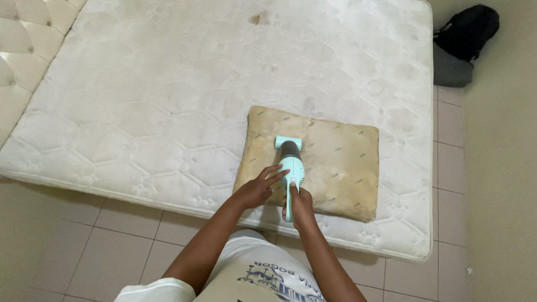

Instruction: The person uses a handheld vacuum cleaner to clean a pillow placed on a mattress. They move the vacuum back and forth across the pillow surface, then briefly vacuum the mattress edge before returning to the pillow.

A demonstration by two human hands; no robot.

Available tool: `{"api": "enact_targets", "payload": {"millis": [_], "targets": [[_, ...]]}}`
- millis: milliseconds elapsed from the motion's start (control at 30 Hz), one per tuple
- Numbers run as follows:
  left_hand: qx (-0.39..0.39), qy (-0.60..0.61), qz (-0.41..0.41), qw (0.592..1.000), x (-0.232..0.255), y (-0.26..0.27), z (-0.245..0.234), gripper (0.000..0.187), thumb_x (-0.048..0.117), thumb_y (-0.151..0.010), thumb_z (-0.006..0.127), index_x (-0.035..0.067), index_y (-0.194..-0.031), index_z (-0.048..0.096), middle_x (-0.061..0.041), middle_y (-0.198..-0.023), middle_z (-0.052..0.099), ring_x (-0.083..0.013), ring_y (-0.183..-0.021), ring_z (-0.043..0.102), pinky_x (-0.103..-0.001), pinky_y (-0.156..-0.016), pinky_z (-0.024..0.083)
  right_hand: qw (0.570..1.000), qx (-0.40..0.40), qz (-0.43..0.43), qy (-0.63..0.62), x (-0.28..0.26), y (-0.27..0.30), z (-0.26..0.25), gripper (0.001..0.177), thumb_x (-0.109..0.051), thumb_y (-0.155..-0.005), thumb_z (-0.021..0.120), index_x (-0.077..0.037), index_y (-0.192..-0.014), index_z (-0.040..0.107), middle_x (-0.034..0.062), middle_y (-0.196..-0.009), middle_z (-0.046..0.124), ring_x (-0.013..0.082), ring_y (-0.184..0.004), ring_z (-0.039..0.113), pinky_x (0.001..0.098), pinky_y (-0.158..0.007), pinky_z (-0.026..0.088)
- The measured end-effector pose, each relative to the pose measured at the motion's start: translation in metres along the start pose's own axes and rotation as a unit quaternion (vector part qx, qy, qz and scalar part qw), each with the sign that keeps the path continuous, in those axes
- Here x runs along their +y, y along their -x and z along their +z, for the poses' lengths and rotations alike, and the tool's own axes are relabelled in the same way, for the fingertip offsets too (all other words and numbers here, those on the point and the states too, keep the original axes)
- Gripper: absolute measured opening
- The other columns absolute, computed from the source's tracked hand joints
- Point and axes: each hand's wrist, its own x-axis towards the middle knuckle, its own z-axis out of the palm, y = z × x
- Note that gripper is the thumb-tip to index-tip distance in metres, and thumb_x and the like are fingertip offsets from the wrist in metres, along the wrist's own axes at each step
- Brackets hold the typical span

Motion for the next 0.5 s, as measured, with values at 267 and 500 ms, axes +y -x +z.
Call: {"api": "enact_targets", "payload": {"millis": [267, 500], "targets": [[-0.008, -0.009, -0.029, 0.999, 0.002, 0.061, 0.033, 0.095, -0.009, -0.082, 0.055, 0.042, -0.158, 0.029, -0.003, -0.168, 0.024, -0.0322, -0.119, 0.065, -0.041, -0.088, 0.059, 0.999, 0.001, -0.009, 0.039, 0.048, 0.039, -0.005, 0.048, -0.044, -0.102, 0.055, 0.004, -0.099, 0.062, 0.0092, -0.065, 0.058, 0.0193, -0.039, 0.054, 0.0343, -0.035, 0.044], [-0.034, -0.003, -0.089, 0.995, 0.019, 0.116, 0.051, 0.097, -0.009, -0.083, 0.055, 0.043, -0.159, 0.025, 0.000, -0.172, 0.017, -0.0296, -0.128, 0.060, -0.039, -0.091, 0.059, 0.999, 0.006, 0.020, 0.050, 0.087, 0.079, -0.003, 0.048, -0.045, -0.100, 0.056, 0.003, -0.097, 0.062, 0.0090, -0.065, 0.059, 0.0183, -0.039, 0.052, 0.0333, -0.034, 0.043]]}}
